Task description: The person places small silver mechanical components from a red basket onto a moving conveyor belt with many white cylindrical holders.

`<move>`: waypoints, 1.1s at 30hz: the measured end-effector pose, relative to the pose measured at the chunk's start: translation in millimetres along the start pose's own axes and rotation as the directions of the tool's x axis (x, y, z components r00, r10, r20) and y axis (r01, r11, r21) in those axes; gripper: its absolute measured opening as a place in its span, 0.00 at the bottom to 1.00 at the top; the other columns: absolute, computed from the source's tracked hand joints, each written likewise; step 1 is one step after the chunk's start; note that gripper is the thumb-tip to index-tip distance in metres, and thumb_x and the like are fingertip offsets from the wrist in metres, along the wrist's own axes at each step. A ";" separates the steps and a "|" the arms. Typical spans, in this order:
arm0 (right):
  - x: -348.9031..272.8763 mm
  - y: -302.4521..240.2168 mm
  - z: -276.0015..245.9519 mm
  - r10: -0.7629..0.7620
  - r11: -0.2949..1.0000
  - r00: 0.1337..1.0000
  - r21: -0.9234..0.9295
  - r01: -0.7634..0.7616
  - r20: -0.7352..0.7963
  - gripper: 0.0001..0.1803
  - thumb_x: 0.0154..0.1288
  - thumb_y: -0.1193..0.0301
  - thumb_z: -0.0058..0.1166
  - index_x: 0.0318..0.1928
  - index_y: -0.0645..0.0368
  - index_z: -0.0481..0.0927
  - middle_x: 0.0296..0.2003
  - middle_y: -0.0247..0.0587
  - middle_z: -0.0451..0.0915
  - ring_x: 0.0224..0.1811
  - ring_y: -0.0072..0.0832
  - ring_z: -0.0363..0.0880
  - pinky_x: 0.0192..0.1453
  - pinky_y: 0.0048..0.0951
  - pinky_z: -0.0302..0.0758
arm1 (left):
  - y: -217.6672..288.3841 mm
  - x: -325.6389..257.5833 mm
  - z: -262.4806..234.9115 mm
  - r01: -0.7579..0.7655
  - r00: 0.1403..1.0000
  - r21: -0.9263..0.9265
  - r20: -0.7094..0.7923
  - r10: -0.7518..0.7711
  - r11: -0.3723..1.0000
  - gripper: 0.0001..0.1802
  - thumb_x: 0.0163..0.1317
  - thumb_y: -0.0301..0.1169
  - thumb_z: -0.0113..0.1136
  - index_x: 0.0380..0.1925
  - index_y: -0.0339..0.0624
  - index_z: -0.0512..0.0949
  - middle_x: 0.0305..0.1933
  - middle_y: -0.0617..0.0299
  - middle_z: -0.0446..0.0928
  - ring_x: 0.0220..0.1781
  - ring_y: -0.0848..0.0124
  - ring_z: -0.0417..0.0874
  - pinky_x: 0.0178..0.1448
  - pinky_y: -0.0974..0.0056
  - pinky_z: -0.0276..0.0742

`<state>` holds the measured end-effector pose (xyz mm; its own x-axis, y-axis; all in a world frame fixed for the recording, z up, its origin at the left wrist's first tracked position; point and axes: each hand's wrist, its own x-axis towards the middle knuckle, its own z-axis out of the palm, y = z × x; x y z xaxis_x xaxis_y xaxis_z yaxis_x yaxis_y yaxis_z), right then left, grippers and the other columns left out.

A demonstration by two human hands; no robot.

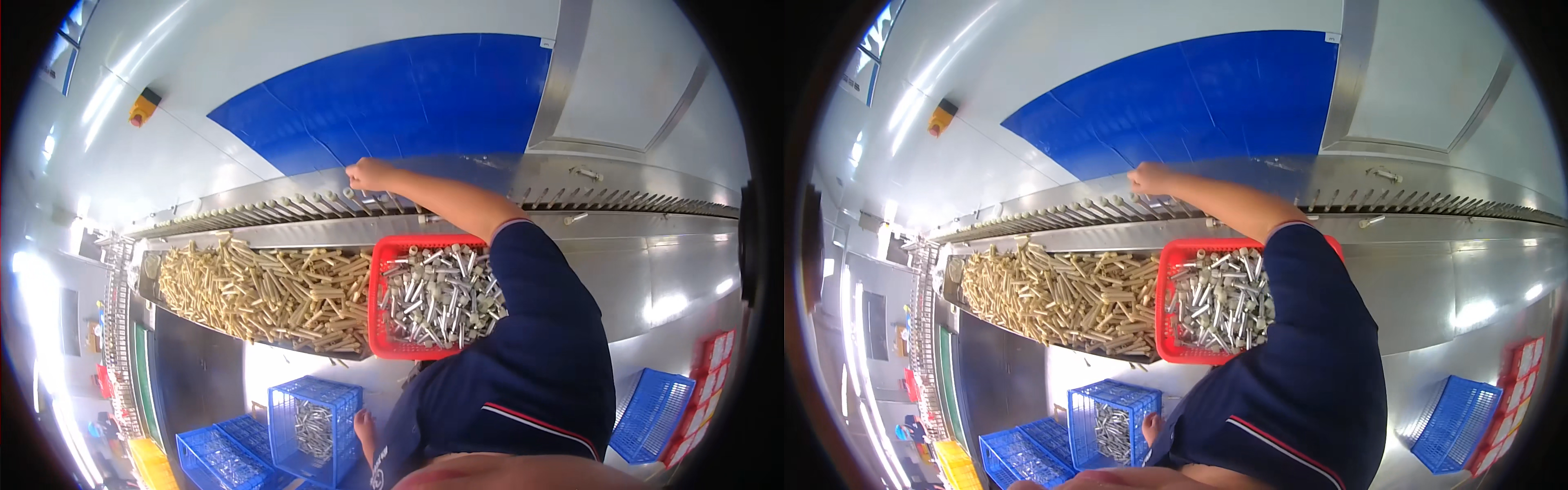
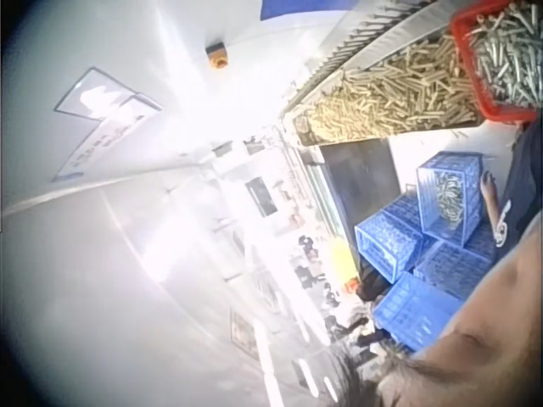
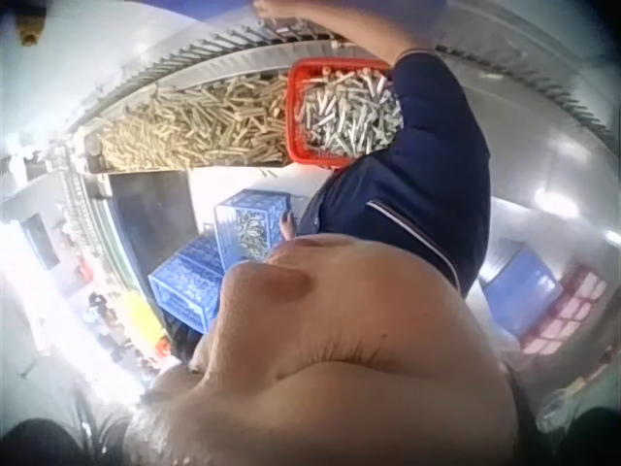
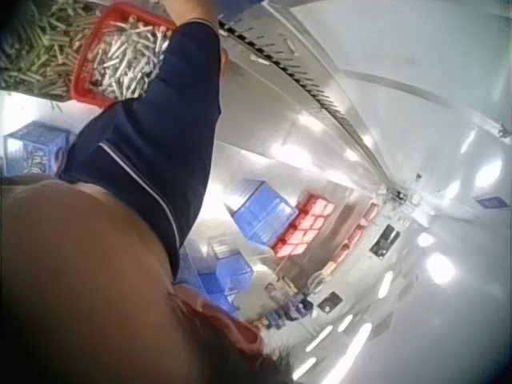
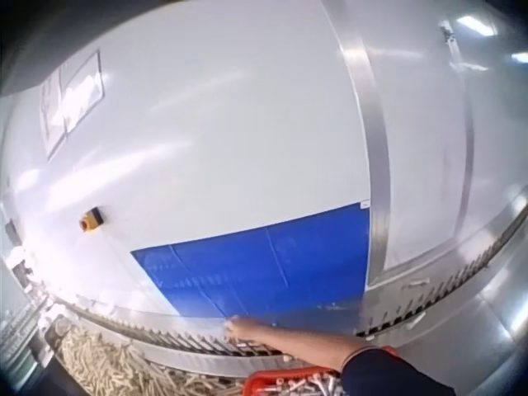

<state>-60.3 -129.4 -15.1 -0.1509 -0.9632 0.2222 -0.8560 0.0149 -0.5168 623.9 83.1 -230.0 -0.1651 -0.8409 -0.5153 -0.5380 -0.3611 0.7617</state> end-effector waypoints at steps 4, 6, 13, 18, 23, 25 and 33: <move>-62.8 -13.1 -55.3 -0.155 0.982 0.980 0.129 0.139 0.123 0.19 0.52 0.57 0.59 0.41 0.55 0.79 0.36 0.51 0.80 0.40 0.43 0.79 0.39 0.43 0.73 | -44.5 -13.9 15.7 0.025 0.995 -0.093 -0.098 -0.034 0.995 0.10 0.57 0.26 0.54 0.39 0.34 0.76 0.30 0.56 0.78 0.29 0.71 0.80 0.31 0.69 0.75; -72.1 -19.9 -32.8 -0.306 0.952 0.907 0.083 0.294 0.289 0.23 0.52 0.54 0.61 0.45 0.54 0.78 0.40 0.51 0.79 0.44 0.43 0.78 0.43 0.42 0.73 | -95.1 -15.2 10.5 0.012 1.000 -0.016 -0.021 -0.013 1.000 0.10 0.57 0.26 0.54 0.39 0.34 0.76 0.30 0.56 0.78 0.29 0.71 0.79 0.32 0.69 0.75; -28.3 10.4 13.6 -0.074 0.984 0.989 -0.170 0.051 -0.130 0.24 0.52 0.55 0.61 0.46 0.55 0.76 0.31 0.50 0.78 0.36 0.46 0.77 0.41 0.42 0.73 | -129.8 -30.9 17.5 0.153 0.987 -0.103 -0.035 -0.157 0.983 0.11 0.58 0.26 0.54 0.40 0.33 0.76 0.31 0.56 0.78 0.29 0.71 0.79 0.33 0.69 0.74; -49.8 27.3 6.1 -0.126 0.987 0.985 0.082 0.136 -0.116 0.16 0.53 0.60 0.60 0.34 0.59 0.76 0.21 0.49 0.77 0.24 0.48 0.76 0.29 0.41 0.71 | -148.6 -38.1 9.3 0.167 0.972 -0.324 -0.104 -0.211 0.931 0.11 0.58 0.26 0.54 0.40 0.33 0.76 0.31 0.56 0.79 0.29 0.72 0.79 0.33 0.69 0.74; -72.5 4.9 -32.8 0.019 0.984 0.985 0.175 0.012 -0.170 0.14 0.56 0.62 0.59 0.30 0.61 0.74 0.20 0.46 0.77 0.22 0.36 0.78 0.26 0.37 0.70 | -140.5 -51.4 27.9 0.155 0.988 -0.061 0.034 -0.153 0.986 0.11 0.59 0.26 0.53 0.40 0.31 0.75 0.33 0.54 0.79 0.32 0.70 0.79 0.37 0.68 0.75; -81.8 -32.5 -79.0 0.050 0.966 0.972 0.258 0.011 -0.228 0.14 0.56 0.62 0.59 0.31 0.60 0.75 0.18 0.41 0.76 0.22 0.28 0.77 0.25 0.35 0.70 | -147.2 -50.3 28.4 0.176 0.984 -0.064 0.011 -0.175 0.982 0.11 0.59 0.26 0.53 0.41 0.31 0.75 0.33 0.54 0.79 0.33 0.69 0.79 0.37 0.68 0.76; -117.2 -41.5 -30.5 -0.336 0.937 0.915 0.176 0.301 0.224 0.32 0.52 0.49 0.61 0.53 0.54 0.72 0.50 0.44 0.73 0.58 0.37 0.67 0.60 0.45 0.62 | -151.7 -15.5 37.7 0.156 0.986 -0.022 0.056 -0.155 0.988 0.11 0.59 0.25 0.53 0.41 0.31 0.75 0.33 0.53 0.79 0.34 0.69 0.80 0.38 0.67 0.76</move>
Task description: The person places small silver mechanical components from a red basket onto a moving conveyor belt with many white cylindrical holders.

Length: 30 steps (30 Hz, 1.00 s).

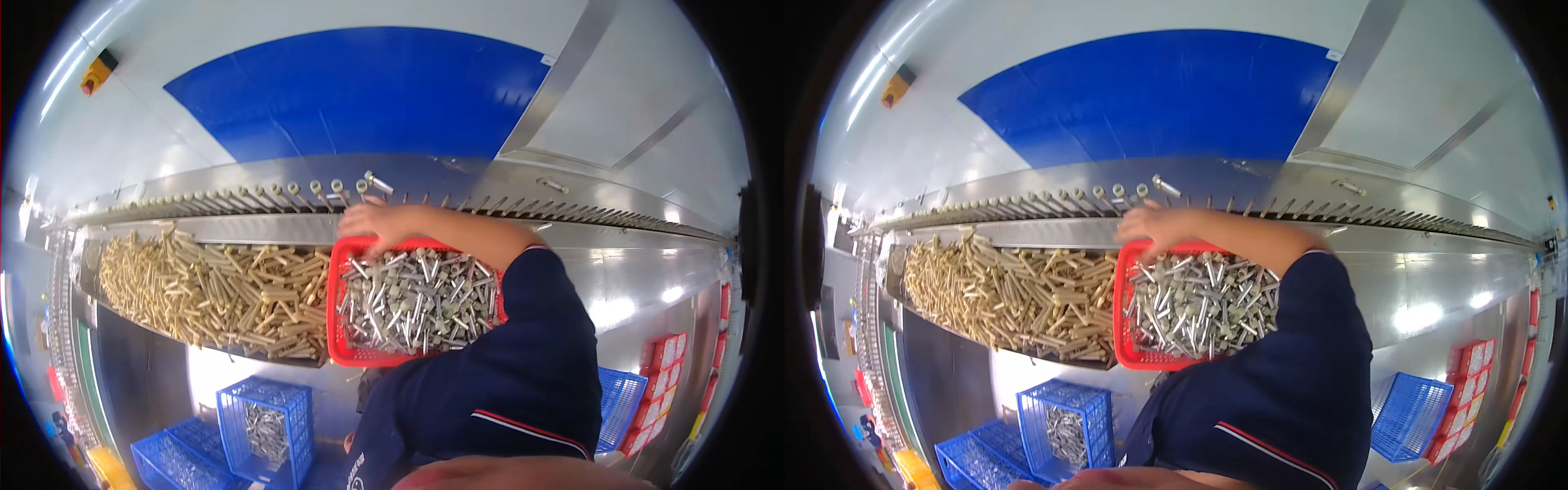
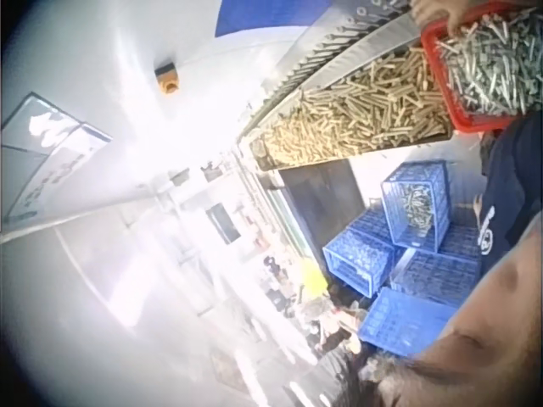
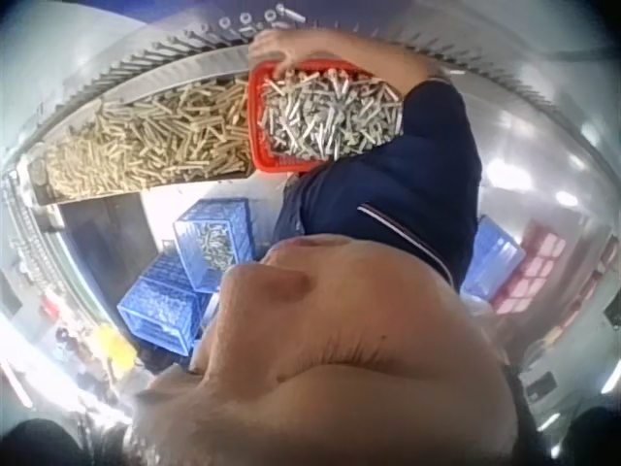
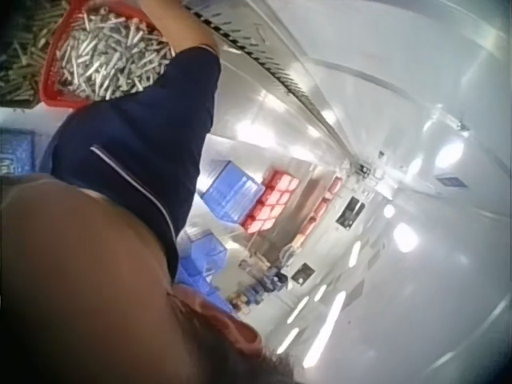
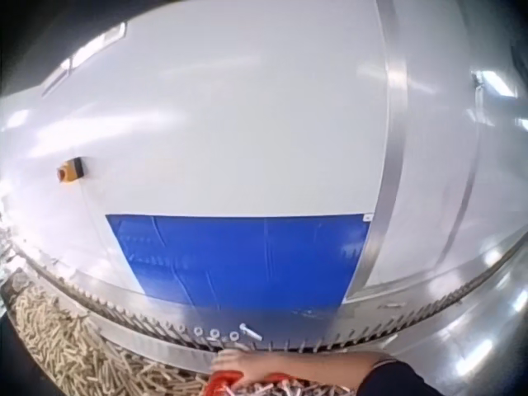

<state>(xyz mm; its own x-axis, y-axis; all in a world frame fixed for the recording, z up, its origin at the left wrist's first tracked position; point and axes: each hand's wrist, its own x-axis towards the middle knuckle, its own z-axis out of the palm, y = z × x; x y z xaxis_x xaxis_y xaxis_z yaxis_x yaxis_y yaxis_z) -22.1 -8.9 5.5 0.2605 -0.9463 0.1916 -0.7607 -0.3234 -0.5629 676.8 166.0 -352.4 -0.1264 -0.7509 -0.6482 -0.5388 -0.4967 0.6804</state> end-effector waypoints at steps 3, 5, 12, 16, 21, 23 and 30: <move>15.6 18.7 -13.5 0.075 0.969 0.927 -0.193 -0.155 -0.368 0.33 0.52 0.48 0.59 0.54 0.53 0.73 0.52 0.47 0.72 0.59 0.41 0.67 0.61 0.48 0.60 | 2.8 13.3 -9.3 -0.034 0.999 0.042 0.016 0.034 0.999 0.12 0.59 0.25 0.53 0.41 0.31 0.75 0.34 0.53 0.79 0.35 0.68 0.80 0.39 0.67 0.76; 30.5 28.6 -18.7 0.056 0.878 0.834 -0.371 -0.303 -0.549 0.29 0.54 0.48 0.57 0.51 0.54 0.77 0.49 0.50 0.76 0.55 0.43 0.72 0.57 0.50 0.66 | 8.0 27.3 -18.0 -0.069 0.997 0.089 0.043 0.065 0.994 0.12 0.59 0.25 0.53 0.41 0.31 0.75 0.34 0.53 0.79 0.35 0.68 0.80 0.39 0.67 0.76; 13.3 37.5 -52.9 0.384 0.877 0.830 -0.123 -0.465 -0.405 0.16 0.58 0.60 0.52 0.24 0.61 0.78 0.24 0.53 0.76 0.29 0.47 0.78 0.34 0.44 0.74 | 10.5 53.0 -11.7 -0.199 0.977 -0.011 0.075 0.199 0.980 0.12 0.58 0.25 0.53 0.41 0.30 0.76 0.34 0.52 0.80 0.36 0.66 0.81 0.42 0.65 0.77; -12.7 -44.8 -50.9 0.468 0.873 0.865 0.058 -0.484 0.182 0.26 0.57 0.45 0.54 0.38 0.56 0.79 0.39 0.47 0.78 0.38 0.39 0.79 0.40 0.42 0.75 | 16.5 66.6 -1.9 -0.111 0.984 0.094 0.150 0.096 0.989 0.13 0.58 0.25 0.53 0.42 0.30 0.75 0.34 0.51 0.80 0.36 0.66 0.81 0.41 0.65 0.77; -22.8 4.3 -13.5 0.297 0.834 0.945 -0.445 -0.327 -0.138 0.47 0.48 0.38 0.57 0.65 0.47 0.62 0.63 0.49 0.61 0.66 0.47 0.58 0.61 0.55 0.59 | 27.5 78.9 -3.2 -0.077 0.983 0.162 0.179 0.048 0.984 0.14 0.58 0.25 0.53 0.44 0.31 0.75 0.34 0.51 0.80 0.36 0.65 0.81 0.41 0.65 0.77; -20.5 25.5 -21.6 0.191 0.770 0.863 -0.474 -0.427 -0.467 0.45 0.49 0.39 0.58 0.63 0.48 0.65 0.59 0.50 0.68 0.62 0.45 0.65 0.58 0.51 0.64 | 34.1 78.1 1.2 0.016 0.982 0.089 0.188 -0.033 0.996 0.14 0.58 0.25 0.53 0.44 0.30 0.75 0.34 0.50 0.80 0.35 0.65 0.81 0.40 0.65 0.77; -22.3 30.4 -57.3 0.222 0.968 0.812 0.019 -0.252 -0.539 0.19 0.52 0.53 0.62 0.31 0.57 0.77 0.20 0.34 0.77 0.21 0.33 0.76 0.28 0.35 0.72 | 52.4 88.5 5.9 0.139 0.974 -0.156 0.201 -0.106 0.978 0.14 0.60 0.26 0.52 0.45 0.33 0.75 0.35 0.50 0.80 0.33 0.65 0.82 0.37 0.66 0.78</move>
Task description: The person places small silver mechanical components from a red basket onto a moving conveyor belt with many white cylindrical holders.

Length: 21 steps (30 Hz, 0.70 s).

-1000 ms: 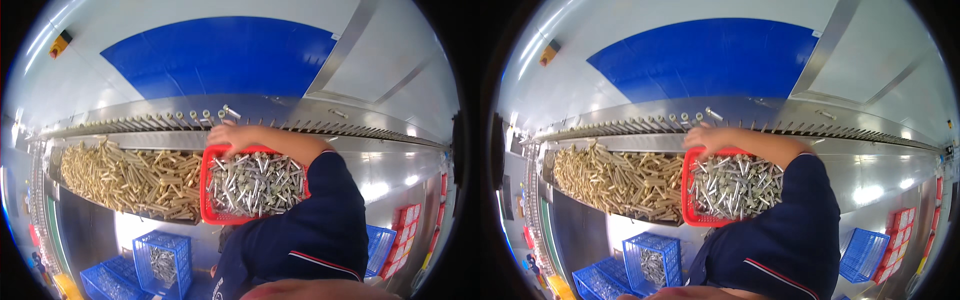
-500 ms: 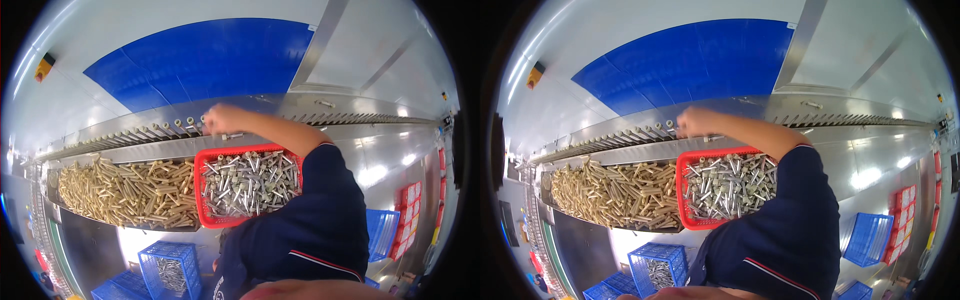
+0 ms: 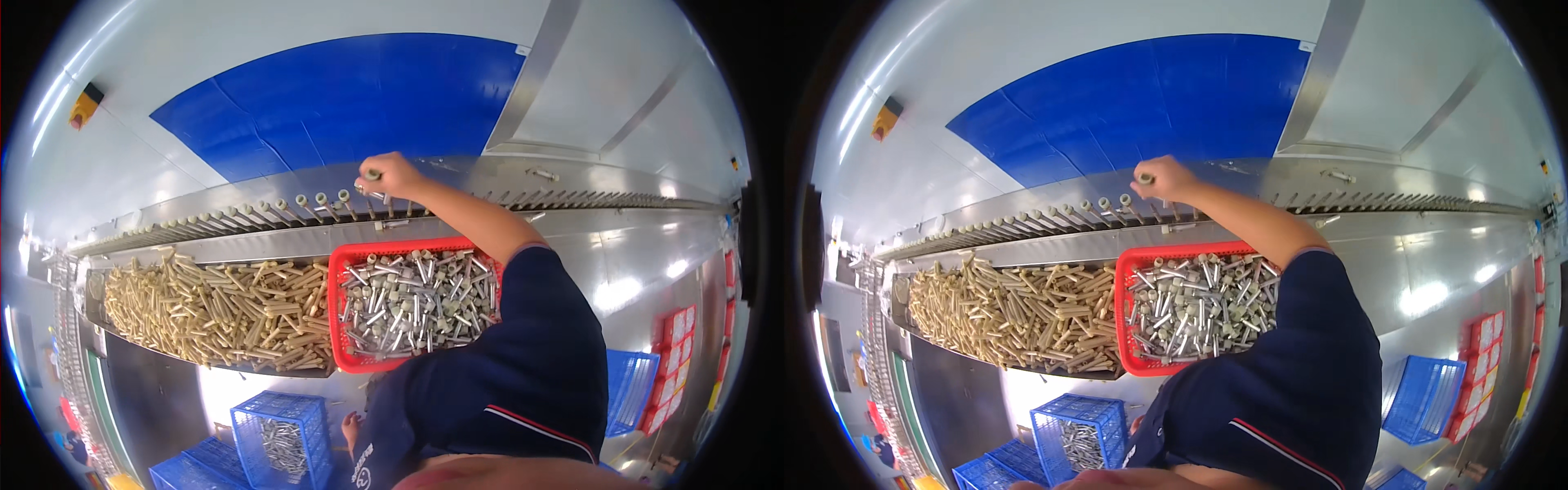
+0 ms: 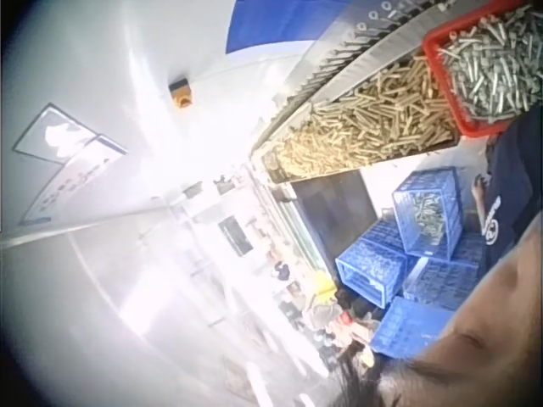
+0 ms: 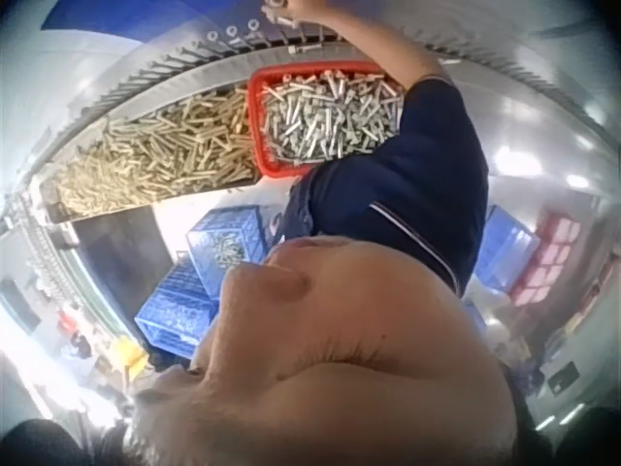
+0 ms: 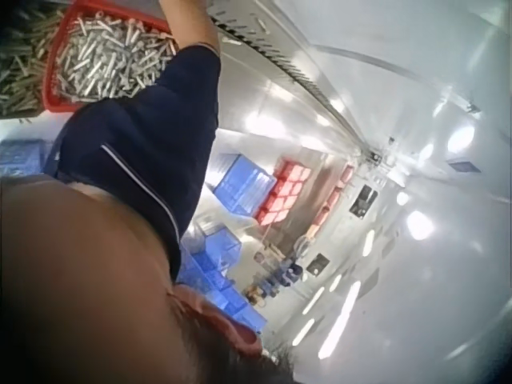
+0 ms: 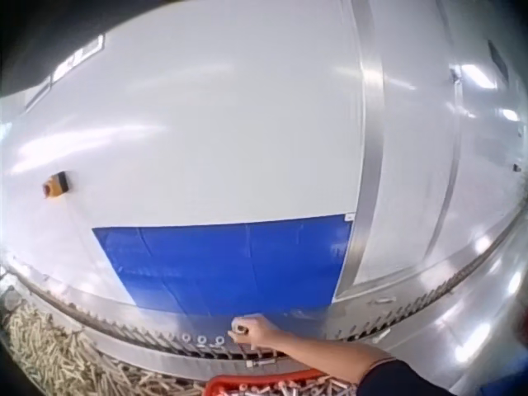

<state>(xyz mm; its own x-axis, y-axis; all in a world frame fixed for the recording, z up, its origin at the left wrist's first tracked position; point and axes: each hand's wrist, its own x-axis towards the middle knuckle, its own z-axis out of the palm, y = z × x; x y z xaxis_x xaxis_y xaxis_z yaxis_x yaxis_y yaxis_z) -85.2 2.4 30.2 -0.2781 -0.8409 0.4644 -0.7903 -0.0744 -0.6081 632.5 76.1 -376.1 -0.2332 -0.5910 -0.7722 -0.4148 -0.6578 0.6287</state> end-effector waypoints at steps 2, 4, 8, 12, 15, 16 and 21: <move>-23.6 -28.8 -18.8 0.058 0.988 0.991 0.134 -0.074 0.120 0.18 0.51 0.55 0.63 0.33 0.55 0.77 0.26 0.35 0.78 0.27 0.32 0.78 0.32 0.36 0.72 | -6.8 -7.3 -2.3 0.006 1.000 0.075 -0.009 -0.006 0.997 0.13 0.61 0.26 0.51 0.44 0.34 0.76 0.35 0.51 0.80 0.33 0.65 0.82 0.36 0.67 0.78; -59.1 -51.9 9.9 -0.023 1.000 0.905 0.029 0.012 0.425 0.24 0.51 0.54 0.63 0.46 0.50 0.76 0.42 0.44 0.75 0.43 0.37 0.77 0.44 0.38 0.73 | -11.1 -0.3 -1.7 -0.063 0.998 0.108 0.023 0.061 0.992 0.12 0.61 0.25 0.50 0.44 0.34 0.76 0.35 0.50 0.80 0.31 0.66 0.82 0.34 0.67 0.78; -57.2 -48.5 55.9 -0.184 0.919 0.953 -0.303 0.254 0.239 0.45 0.44 0.42 0.63 0.62 0.47 0.66 0.64 0.55 0.56 0.62 0.45 0.61 0.53 0.44 0.67 | -17.7 9.4 -10.2 0.038 0.999 0.060 0.026 -0.040 0.997 0.13 0.61 0.26 0.51 0.45 0.34 0.75 0.34 0.51 0.80 0.27 0.65 0.81 0.29 0.65 0.78; 0.9 9.4 50.0 0.405 0.851 0.850 -0.479 -0.216 0.337 0.28 0.50 0.45 0.58 0.43 0.53 0.75 0.35 0.48 0.80 0.34 0.43 0.80 0.34 0.44 0.75 | -0.8 19.5 -7.7 0.072 0.997 -0.031 0.027 -0.071 0.997 0.13 0.61 0.27 0.51 0.46 0.34 0.74 0.34 0.50 0.80 0.26 0.64 0.82 0.26 0.65 0.77; -1.0 36.3 49.5 0.166 0.900 0.982 -0.422 -0.112 0.093 0.21 0.54 0.50 0.57 0.32 0.55 0.74 0.20 0.42 0.78 0.21 0.42 0.77 0.25 0.41 0.74 | 5.3 12.3 -1.0 0.024 0.997 -0.005 -0.068 -0.025 1.000 0.13 0.61 0.27 0.49 0.45 0.34 0.73 0.34 0.51 0.79 0.28 0.64 0.82 0.25 0.67 0.75; 0.9 12.8 19.6 0.210 0.913 0.978 -0.357 -0.197 -0.004 0.17 0.57 0.54 0.57 0.29 0.55 0.74 0.20 0.42 0.78 0.22 0.38 0.78 0.26 0.41 0.75 | 29.4 -1.6 15.4 0.028 0.998 -0.018 -0.059 -0.029 0.999 0.13 0.61 0.27 0.49 0.45 0.34 0.73 0.34 0.51 0.79 0.28 0.64 0.82 0.25 0.67 0.75; -45.0 -64.5 23.3 0.234 0.944 0.785 -0.326 -0.043 0.574 0.23 0.53 0.49 0.61 0.36 0.56 0.76 0.36 0.46 0.79 0.42 0.35 0.79 0.41 0.38 0.76 | -36.7 -3.5 -0.7 -0.024 0.999 0.121 0.026 0.021 0.992 0.13 0.60 0.29 0.51 0.43 0.35 0.76 0.33 0.53 0.81 0.31 0.68 0.82 0.33 0.67 0.76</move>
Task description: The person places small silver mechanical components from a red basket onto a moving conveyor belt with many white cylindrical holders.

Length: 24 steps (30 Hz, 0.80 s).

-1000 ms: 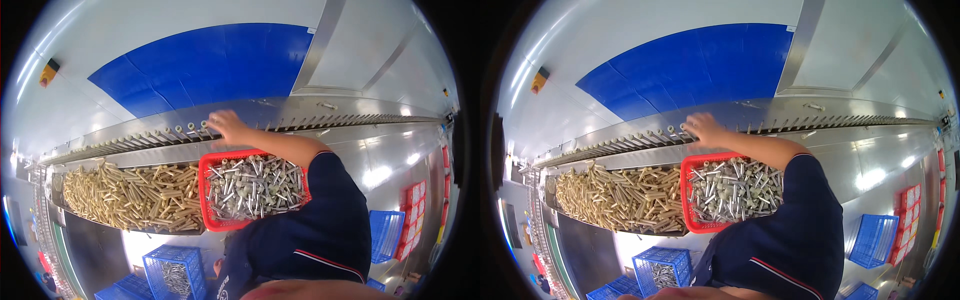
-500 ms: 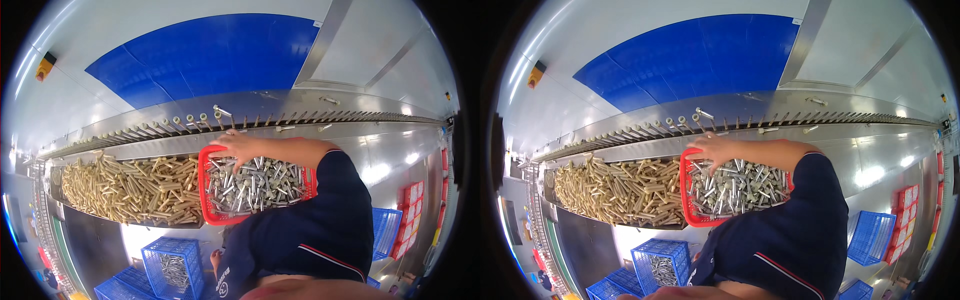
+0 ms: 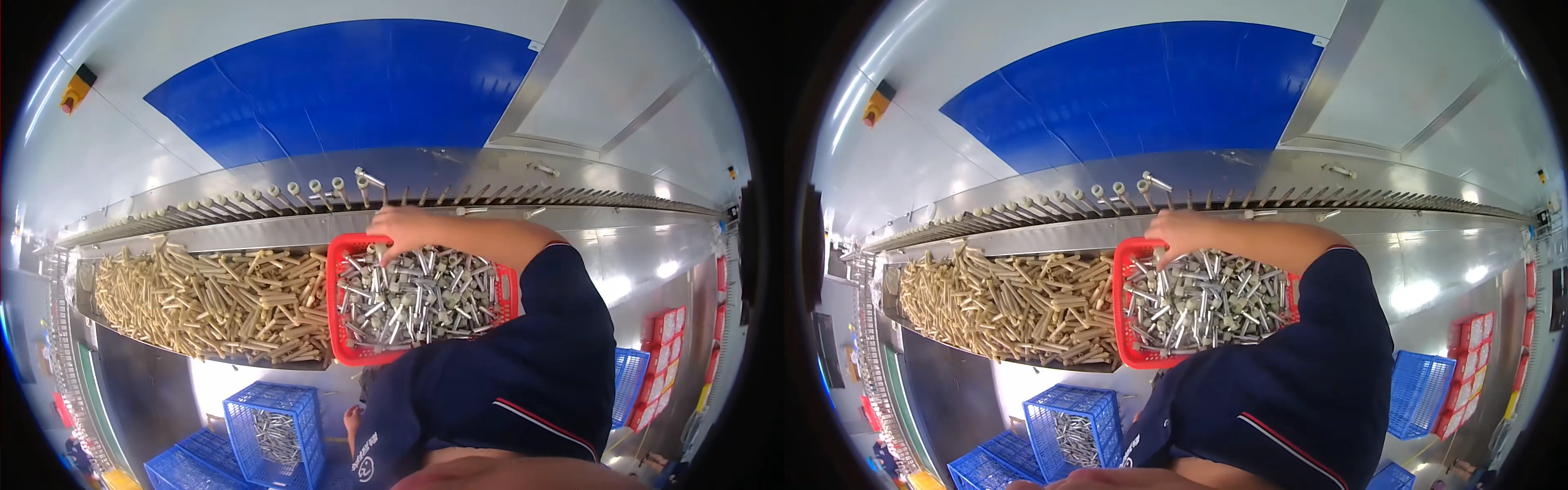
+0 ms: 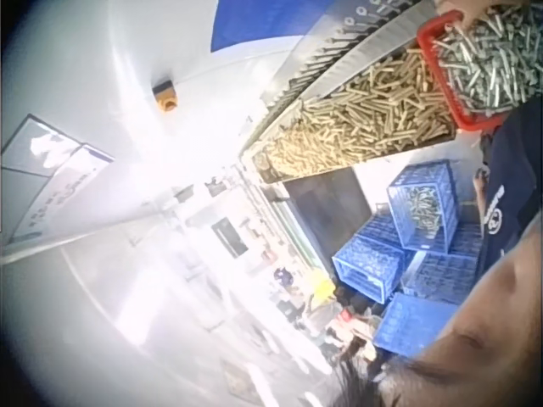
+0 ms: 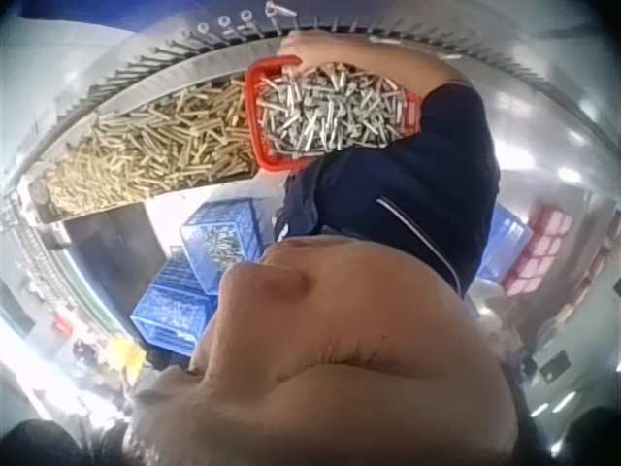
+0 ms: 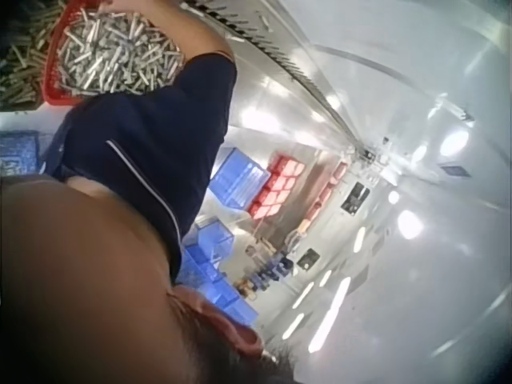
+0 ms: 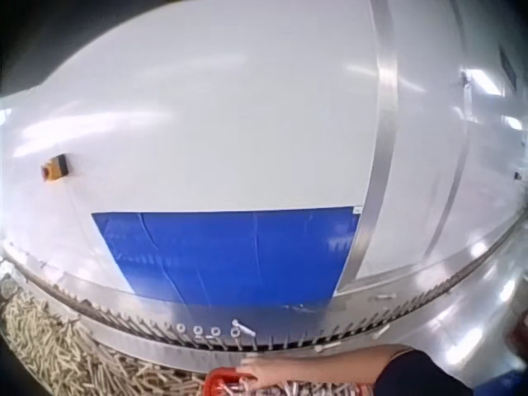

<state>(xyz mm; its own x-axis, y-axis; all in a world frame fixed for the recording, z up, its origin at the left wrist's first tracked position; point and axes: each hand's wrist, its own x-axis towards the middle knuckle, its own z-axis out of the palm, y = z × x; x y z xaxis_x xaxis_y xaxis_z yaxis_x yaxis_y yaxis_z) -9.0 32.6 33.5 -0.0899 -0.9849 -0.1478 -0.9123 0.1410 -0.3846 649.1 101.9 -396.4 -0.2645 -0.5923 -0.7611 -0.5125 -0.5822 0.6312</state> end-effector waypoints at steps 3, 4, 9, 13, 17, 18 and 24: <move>19.4 13.8 11.5 -0.244 0.921 0.816 -0.389 0.025 -0.524 0.44 0.44 0.34 0.55 0.52 0.57 0.72 0.50 0.50 0.72 0.62 0.34 0.62 0.55 0.37 0.71 | -7.7 5.9 -1.6 -0.049 0.998 0.169 0.050 0.041 0.984 0.13 0.59 0.30 0.54 0.40 0.34 0.78 0.31 0.55 0.82 0.32 0.71 0.82 0.37 0.69 0.75; 34.2 21.3 2.6 -0.274 0.905 0.719 -0.424 -0.033 -0.639 0.39 0.47 0.37 0.57 0.49 0.55 0.73 0.46 0.49 0.76 0.54 0.39 0.72 0.48 0.38 0.75 | -8.2 5.0 -6.3 -0.038 0.999 0.222 0.030 0.032 0.974 0.13 0.59 0.31 0.54 0.41 0.34 0.78 0.32 0.55 0.82 0.31 0.70 0.82 0.36 0.69 0.76; 77.2 88.5 15.1 0.169 0.984 0.931 0.106 -0.142 -0.323 0.19 0.53 0.53 0.59 0.33 0.55 0.75 0.26 0.44 0.80 0.23 0.44 0.78 0.27 0.43 0.73 | 24.8 13.4 -1.9 0.133 0.987 -0.143 -0.068 -0.144 0.981 0.13 0.61 0.31 0.52 0.43 0.35 0.76 0.35 0.55 0.79 0.28 0.69 0.80 0.31 0.69 0.74; 10.0 35.3 -53.8 0.128 0.957 0.922 0.290 -0.018 -0.366 0.16 0.55 0.56 0.58 0.33 0.55 0.77 0.24 0.42 0.80 0.22 0.38 0.79 0.27 0.41 0.72 | 140.9 -51.5 31.6 -0.027 0.994 -0.040 -0.107 0.022 0.999 0.13 0.62 0.30 0.51 0.45 0.36 0.74 0.36 0.56 0.79 0.28 0.70 0.80 0.29 0.70 0.73; 3.3 28.9 3.1 -0.123 0.975 0.978 0.165 0.151 -0.171 0.29 0.53 0.47 0.58 0.47 0.56 0.77 0.43 0.46 0.76 0.46 0.38 0.74 0.47 0.41 0.70 | 113.6 -33.4 26.2 -0.016 1.000 -0.010 -0.012 0.016 1.000 0.14 0.61 0.29 0.51 0.46 0.36 0.74 0.36 0.55 0.79 0.30 0.68 0.81 0.30 0.69 0.75; 6.1 32.6 6.7 -0.149 0.984 0.947 0.049 0.169 -0.285 0.35 0.51 0.42 0.57 0.51 0.55 0.75 0.48 0.47 0.72 0.53 0.39 0.70 0.54 0.45 0.65 | 114.6 -29.9 27.2 0.051 0.998 -0.016 -0.032 -0.051 0.999 0.14 0.61 0.28 0.51 0.46 0.36 0.74 0.36 0.55 0.79 0.30 0.67 0.81 0.30 0.69 0.76; 70.9 46.8 -2.8 -0.041 0.984 0.866 -0.168 -0.050 -0.498 0.35 0.51 0.41 0.56 0.49 0.56 0.76 0.47 0.50 0.74 0.51 0.45 0.74 0.50 0.48 0.70 | 119.1 -28.2 15.6 0.236 0.972 -0.183 0.023 -0.236 0.954 0.13 0.60 0.27 0.49 0.45 0.37 0.73 0.37 0.54 0.79 0.29 0.65 0.81 0.30 0.66 0.77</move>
<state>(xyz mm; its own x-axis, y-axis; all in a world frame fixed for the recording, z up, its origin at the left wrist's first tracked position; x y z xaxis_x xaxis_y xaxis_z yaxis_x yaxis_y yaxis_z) -59.1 -31.0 7.5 -0.2393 -0.9087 0.3421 -0.9609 0.1710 -0.2179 582.7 57.9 -302.1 -0.1547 -0.4255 -0.8917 -0.4023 -0.7972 0.4502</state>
